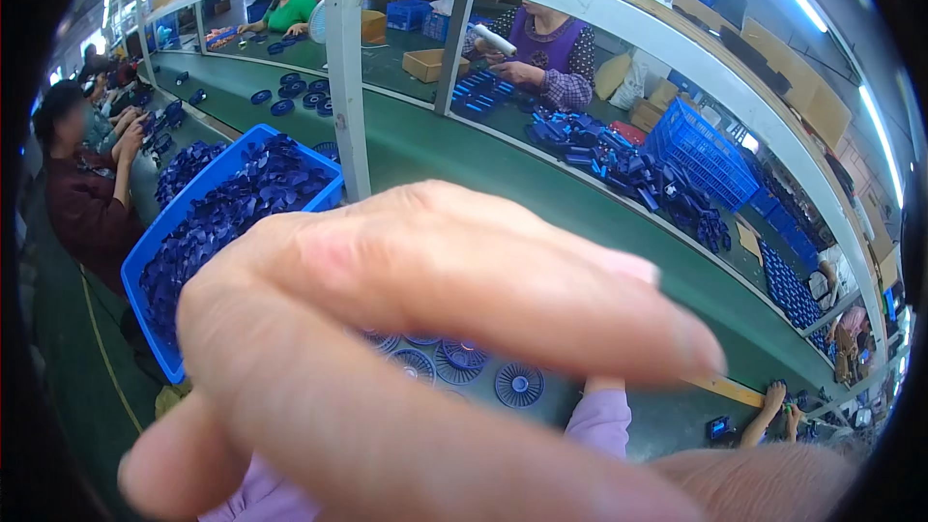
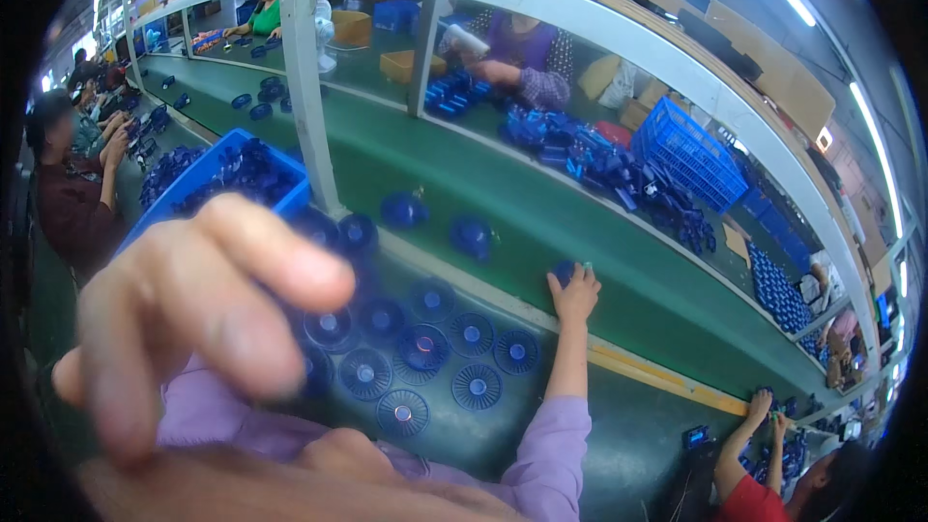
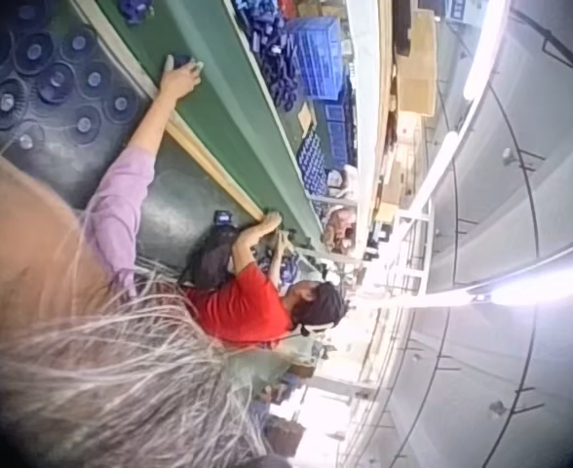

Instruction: The person assembles small fans by taking fan components from the conveyor and table, snapping the casing parts together by hand, and placing the assembled fans onto the conveyor belt.

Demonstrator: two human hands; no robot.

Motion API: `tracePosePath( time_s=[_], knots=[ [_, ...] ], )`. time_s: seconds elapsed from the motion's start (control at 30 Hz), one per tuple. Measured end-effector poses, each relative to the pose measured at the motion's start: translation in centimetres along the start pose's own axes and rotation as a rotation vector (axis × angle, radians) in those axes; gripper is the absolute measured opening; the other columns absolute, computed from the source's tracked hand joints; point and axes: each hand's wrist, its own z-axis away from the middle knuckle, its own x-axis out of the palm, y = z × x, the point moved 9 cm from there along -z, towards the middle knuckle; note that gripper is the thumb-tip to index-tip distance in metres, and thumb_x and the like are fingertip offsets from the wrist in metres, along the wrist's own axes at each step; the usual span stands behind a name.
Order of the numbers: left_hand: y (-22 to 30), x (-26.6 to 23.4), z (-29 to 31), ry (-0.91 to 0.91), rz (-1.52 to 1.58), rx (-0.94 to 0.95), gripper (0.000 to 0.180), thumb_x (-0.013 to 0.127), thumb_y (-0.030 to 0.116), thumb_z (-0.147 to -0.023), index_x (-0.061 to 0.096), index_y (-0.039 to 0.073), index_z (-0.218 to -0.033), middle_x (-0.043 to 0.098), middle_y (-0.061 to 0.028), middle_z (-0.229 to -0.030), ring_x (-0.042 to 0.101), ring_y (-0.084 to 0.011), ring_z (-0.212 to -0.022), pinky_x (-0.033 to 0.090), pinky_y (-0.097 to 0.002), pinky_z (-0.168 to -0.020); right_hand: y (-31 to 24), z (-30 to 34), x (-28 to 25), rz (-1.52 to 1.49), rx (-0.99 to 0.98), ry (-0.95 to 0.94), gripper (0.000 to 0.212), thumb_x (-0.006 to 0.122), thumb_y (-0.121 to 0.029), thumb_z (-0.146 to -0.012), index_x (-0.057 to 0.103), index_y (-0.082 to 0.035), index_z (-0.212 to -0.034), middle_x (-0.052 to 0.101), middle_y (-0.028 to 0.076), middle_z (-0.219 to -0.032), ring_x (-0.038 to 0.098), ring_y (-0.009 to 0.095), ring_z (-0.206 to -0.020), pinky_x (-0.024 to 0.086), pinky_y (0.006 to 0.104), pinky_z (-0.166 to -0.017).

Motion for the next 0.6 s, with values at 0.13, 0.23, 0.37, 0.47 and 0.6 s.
tracePosePath(
  time_s=[0.13, 0.23, 0.37, 0.47, 0.6],
  knots=[
    [-1.8, -2.4, 3.6, -0.071, -0.031, -0.281, 0.072, 0.030, 0.066, -0.092, 0.048, 0.009, -0.133, 0.046, -0.0306, -0.131, 0.043, -0.0448, -0.124, 0.050, -0.0435, -0.088, 1.1, 1.2, -1.9, -0.095, -0.030, 0.020, 0.063, 0.077, -0.037, -0.069, 0.059, -0.002, -0.118, 0.057, 0.024, -0.118, 0.054, 0.039, -0.102, 0.047, 0.0457, -0.088],
    [-7.2, -3.8, 11.4, 0.261, -0.017, -0.720, 0.068, 0.036, 0.057, -0.095, 0.045, 0.000, -0.133, 0.046, -0.0252, -0.136, 0.045, -0.0353, -0.127, 0.043, -0.0445, -0.098, 0.5, 1.7, -3.2, -0.403, 0.095, -0.058, 0.062, 0.076, -0.035, -0.071, 0.059, -0.001, -0.120, 0.059, 0.023, -0.115, 0.060, 0.034, -0.099, 0.048, 0.0415, -0.087],
    [-15.9, -2.2, 24.6, 0.512, 0.096, -1.090, 0.056, 0.032, 0.043, -0.102, 0.037, 0.003, -0.140, 0.042, -0.0147, -0.141, 0.042, -0.0257, -0.129, 0.038, -0.0394, -0.103, -7.1, 4.2, -5.3, -0.926, 0.030, -0.139, 0.062, 0.074, -0.029, -0.074, 0.055, -0.002, -0.127, 0.060, 0.017, -0.116, 0.060, 0.024, -0.098, 0.047, 0.0341, -0.087],
    [-20.5, 1.1, 31.7, 0.792, 0.411, -1.339, 0.062, 0.030, 0.049, -0.100, 0.025, 0.008, -0.146, 0.030, -0.0147, -0.149, 0.034, -0.0262, -0.134, 0.033, -0.0442, -0.107, -14.0, 7.2, -9.9, -0.936, -0.217, -0.179, 0.066, 0.073, -0.020, -0.069, 0.052, -0.007, -0.130, 0.054, 0.016, -0.125, 0.056, 0.026, -0.106, 0.046, 0.0357, -0.092],
    [-22.2, 3.2, 32.6, 0.944, 0.866, -1.191, 0.057, 0.032, 0.052, -0.099, 0.043, 0.008, -0.133, 0.050, -0.0110, -0.132, 0.051, -0.0233, -0.120, 0.043, -0.0423, -0.100, -21.5, 11.6, -14.3, -0.777, -0.641, -0.170, 0.077, 0.078, -0.026, -0.061, 0.050, -0.007, -0.130, 0.049, 0.018, -0.132, 0.045, 0.036, -0.122, 0.037, 0.0444, -0.103]
  ],
)
